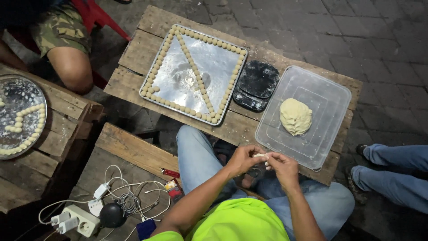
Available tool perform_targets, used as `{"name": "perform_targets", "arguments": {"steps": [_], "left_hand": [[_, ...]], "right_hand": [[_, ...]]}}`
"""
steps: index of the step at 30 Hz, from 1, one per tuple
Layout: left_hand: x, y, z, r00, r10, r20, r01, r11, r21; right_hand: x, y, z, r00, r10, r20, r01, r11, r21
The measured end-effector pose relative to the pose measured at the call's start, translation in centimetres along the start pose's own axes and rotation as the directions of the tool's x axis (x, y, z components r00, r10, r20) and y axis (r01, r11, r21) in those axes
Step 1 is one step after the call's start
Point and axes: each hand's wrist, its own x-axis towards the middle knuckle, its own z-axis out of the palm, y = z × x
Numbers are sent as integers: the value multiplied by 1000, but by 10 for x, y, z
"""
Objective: The person sits on the ground and repeatedly takes small pieces of dough from a large lump in a plastic container. They roll the dough between their palms to form small balls and place them onto a metal tray, arranging them in a specific pattern.
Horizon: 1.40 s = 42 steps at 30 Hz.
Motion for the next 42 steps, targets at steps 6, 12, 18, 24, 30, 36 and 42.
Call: {"name": "perform_targets", "arguments": {"steps": [6, 12, 18, 24, 30, 36, 42], "left_hand": [[14, -15, 5, 998, -54, -17, 48, 967, -252], [30, -11, 0, 983, -176, 54, 179, 840, -512], [46, 63, -40, 982, -107, -155, 78, 981, -179], [163, 36, -68, 884, 216, -415, -90, 949, 302], [239, 31, -75, 781, 508, -363, -200, 755, 625], [262, 8, -82, 740, 628, -242, -85, 445, 892], [157, 45, -56, 629, 689, -360, -345, 662, 665]], "right_hand": [[9, 1, 0, 999, -17, -28, 19, 996, 89], [36, -4, 2, 995, -19, -102, 43, 970, 239], [64, -65, -31, 895, -210, -393, 204, 977, -59], [126, -59, -48, 754, -580, -310, 354, 755, -552], [91, -55, -39, 715, -698, 49, 325, 270, -907], [16, -57, -20, 596, -799, 86, 467, 257, -846], [-35, 24, -9, 583, -800, 140, 693, 401, -599]]}}
